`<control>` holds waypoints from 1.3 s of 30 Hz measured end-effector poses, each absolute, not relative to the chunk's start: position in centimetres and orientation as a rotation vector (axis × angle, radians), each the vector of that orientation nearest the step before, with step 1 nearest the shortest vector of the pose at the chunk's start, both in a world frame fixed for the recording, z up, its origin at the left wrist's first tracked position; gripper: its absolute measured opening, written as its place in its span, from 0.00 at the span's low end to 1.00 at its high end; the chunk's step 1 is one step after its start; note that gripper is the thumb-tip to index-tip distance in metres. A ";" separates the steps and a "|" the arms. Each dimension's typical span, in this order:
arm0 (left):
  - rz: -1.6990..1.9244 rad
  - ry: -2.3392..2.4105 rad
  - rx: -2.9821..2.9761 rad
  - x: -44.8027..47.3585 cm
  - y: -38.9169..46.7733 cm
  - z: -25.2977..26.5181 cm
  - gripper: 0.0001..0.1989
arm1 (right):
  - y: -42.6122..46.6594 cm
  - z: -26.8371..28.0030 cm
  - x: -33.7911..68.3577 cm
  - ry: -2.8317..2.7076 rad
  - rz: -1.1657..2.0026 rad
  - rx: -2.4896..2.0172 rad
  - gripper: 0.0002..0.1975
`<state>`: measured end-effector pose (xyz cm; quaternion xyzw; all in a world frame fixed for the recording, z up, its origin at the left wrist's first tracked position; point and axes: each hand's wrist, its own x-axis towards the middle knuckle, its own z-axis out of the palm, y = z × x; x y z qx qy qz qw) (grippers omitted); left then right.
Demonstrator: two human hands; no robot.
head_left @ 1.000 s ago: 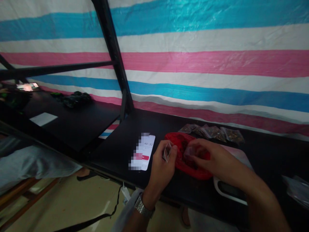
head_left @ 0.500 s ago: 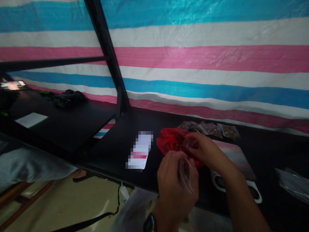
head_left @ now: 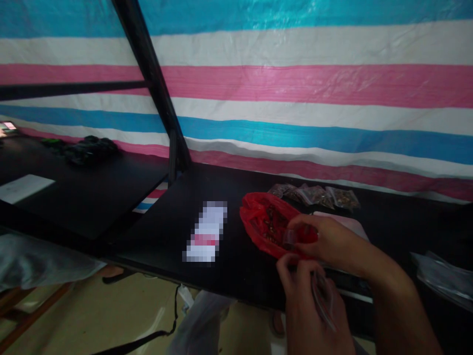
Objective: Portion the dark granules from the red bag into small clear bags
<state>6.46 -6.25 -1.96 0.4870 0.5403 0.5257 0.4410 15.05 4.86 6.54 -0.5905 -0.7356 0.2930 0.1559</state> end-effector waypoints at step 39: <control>1.191 1.357 1.383 2.8 -4.0 -2.7 0.09 | 5.7 4.4 15.3 -2.172 0.582 -1.736 0.14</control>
